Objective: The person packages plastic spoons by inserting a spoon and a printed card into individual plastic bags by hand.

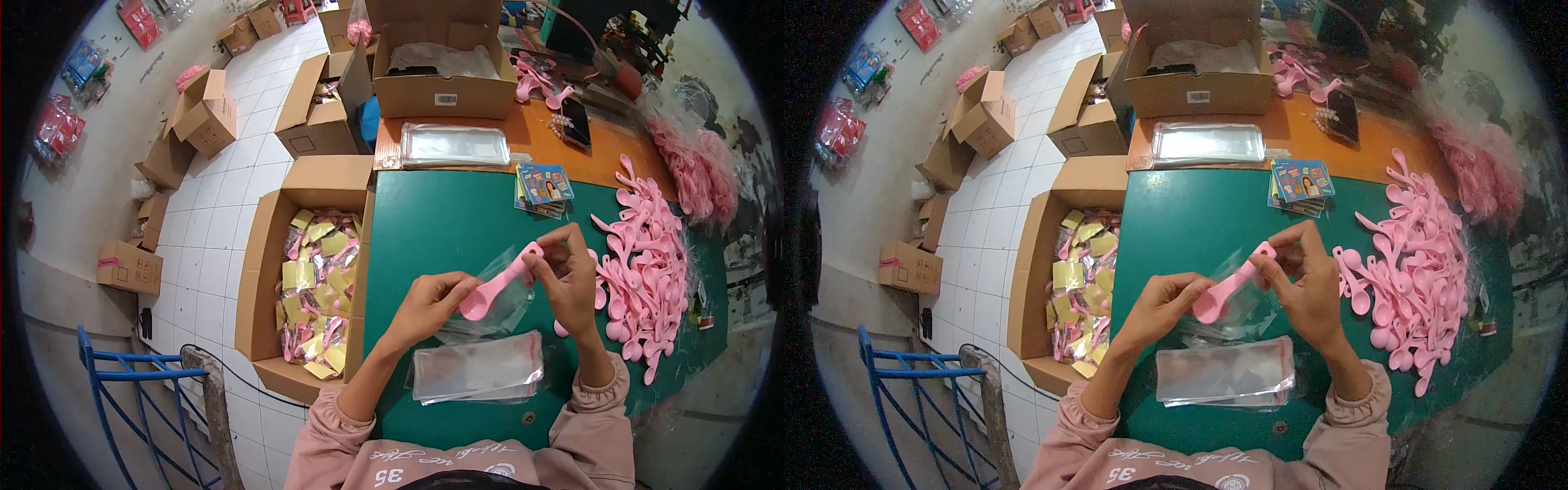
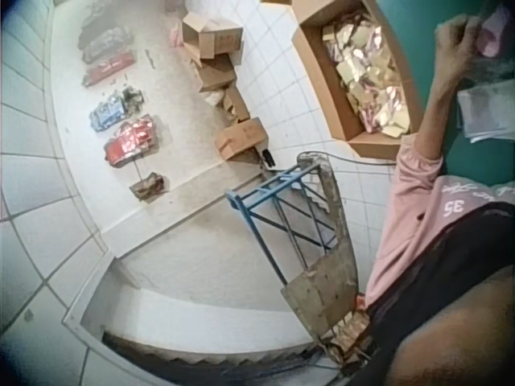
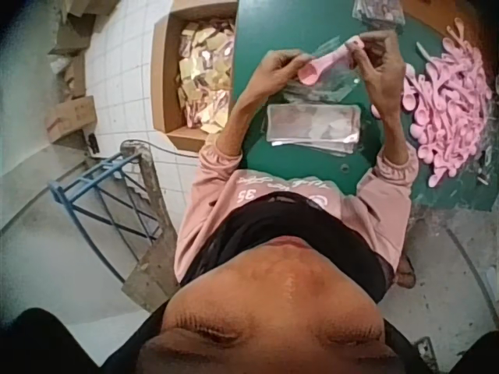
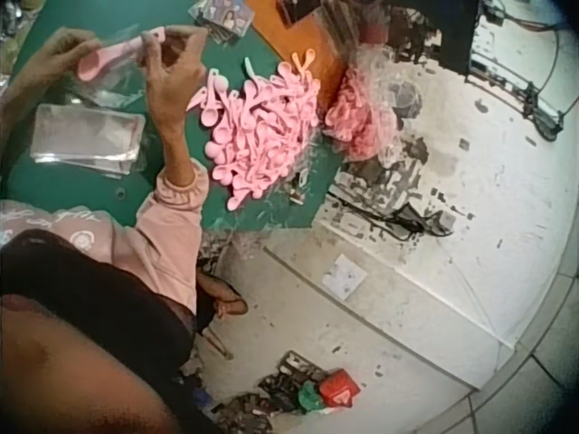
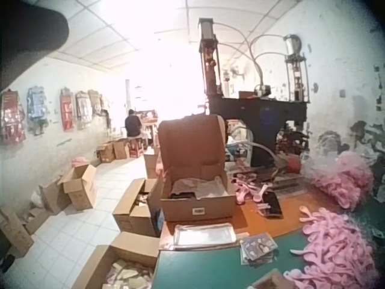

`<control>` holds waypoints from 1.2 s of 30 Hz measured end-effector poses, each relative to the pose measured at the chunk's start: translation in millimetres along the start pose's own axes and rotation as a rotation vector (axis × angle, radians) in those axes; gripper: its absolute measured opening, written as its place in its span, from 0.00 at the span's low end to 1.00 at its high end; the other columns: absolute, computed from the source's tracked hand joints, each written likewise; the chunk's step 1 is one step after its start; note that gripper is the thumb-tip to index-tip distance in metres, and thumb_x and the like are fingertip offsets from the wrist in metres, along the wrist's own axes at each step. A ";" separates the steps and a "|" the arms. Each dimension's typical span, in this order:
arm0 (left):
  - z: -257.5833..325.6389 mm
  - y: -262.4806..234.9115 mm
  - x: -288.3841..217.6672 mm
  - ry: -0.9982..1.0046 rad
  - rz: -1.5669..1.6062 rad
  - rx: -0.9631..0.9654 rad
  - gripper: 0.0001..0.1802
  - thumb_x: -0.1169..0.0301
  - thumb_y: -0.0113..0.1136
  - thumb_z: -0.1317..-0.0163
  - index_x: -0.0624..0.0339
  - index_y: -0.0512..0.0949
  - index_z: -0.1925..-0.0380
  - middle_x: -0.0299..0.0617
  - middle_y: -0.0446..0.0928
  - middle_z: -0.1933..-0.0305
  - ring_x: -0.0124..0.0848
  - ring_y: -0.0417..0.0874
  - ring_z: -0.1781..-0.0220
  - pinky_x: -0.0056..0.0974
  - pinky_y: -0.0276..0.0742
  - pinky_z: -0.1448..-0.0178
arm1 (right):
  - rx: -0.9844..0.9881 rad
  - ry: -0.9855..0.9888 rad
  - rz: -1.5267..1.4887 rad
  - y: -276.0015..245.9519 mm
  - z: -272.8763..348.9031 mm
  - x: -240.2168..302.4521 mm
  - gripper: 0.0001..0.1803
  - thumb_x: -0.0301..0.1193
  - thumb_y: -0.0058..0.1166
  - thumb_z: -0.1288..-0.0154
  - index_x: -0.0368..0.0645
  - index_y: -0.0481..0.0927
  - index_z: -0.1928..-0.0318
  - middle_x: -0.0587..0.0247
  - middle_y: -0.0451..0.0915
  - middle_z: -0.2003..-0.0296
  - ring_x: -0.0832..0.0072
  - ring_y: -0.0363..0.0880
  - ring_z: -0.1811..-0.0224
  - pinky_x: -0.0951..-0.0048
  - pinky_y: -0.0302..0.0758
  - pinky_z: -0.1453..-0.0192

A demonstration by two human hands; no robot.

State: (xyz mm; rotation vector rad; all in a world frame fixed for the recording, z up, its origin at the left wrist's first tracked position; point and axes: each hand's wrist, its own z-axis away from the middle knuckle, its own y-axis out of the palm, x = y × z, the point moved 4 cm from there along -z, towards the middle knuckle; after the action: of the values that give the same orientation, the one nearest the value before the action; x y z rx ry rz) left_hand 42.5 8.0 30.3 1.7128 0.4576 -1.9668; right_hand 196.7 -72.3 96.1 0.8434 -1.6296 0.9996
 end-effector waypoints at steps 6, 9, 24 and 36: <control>3.5 -4.8 -10.6 0.055 0.101 -0.043 0.14 0.66 0.48 0.35 0.67 0.76 0.64 0.39 0.78 0.72 0.19 0.75 0.71 0.23 0.70 0.68 | 0.426 -0.433 0.239 16.2 -14.2 -1.0 0.23 0.51 0.48 0.41 0.40 0.76 0.65 0.56 0.74 0.56 0.66 0.74 0.55 0.67 0.69 0.50; 10.1 -6.7 -12.1 0.096 0.293 -0.124 0.13 0.67 0.48 0.35 0.68 0.75 0.61 0.42 0.79 0.70 0.21 0.78 0.68 0.24 0.72 0.66 | 0.278 -0.233 0.237 -18.8 -49.8 -18.5 0.21 0.47 0.49 0.41 0.40 0.79 0.66 0.53 0.73 0.55 0.61 0.74 0.55 0.66 0.68 0.50; 5.6 -6.5 -11.7 0.093 0.225 -0.147 0.13 0.68 0.46 0.34 0.66 0.75 0.60 0.45 0.79 0.68 0.26 0.80 0.67 0.28 0.76 0.64 | -0.505 -0.161 1.007 -101.4 -88.7 -84.2 0.08 0.26 0.53 0.46 0.32 0.74 0.70 0.48 0.73 0.68 0.54 0.73 0.65 0.62 0.68 0.60; 10.4 -13.7 -12.6 0.103 0.244 -0.234 0.14 0.66 0.45 0.34 0.65 0.75 0.61 0.42 0.79 0.68 0.22 0.79 0.67 0.26 0.75 0.64 | 0.102 -0.012 0.154 -18.7 -30.2 47.6 0.08 0.20 0.51 0.44 0.35 0.75 0.61 0.63 0.79 0.71 0.84 0.73 0.72 0.82 0.70 0.69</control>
State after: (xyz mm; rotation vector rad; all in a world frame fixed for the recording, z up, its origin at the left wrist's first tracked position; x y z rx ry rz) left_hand 27.4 15.4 43.5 1.6410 0.4704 -1.5937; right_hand 213.0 -55.2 150.6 0.8022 -1.6852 1.1961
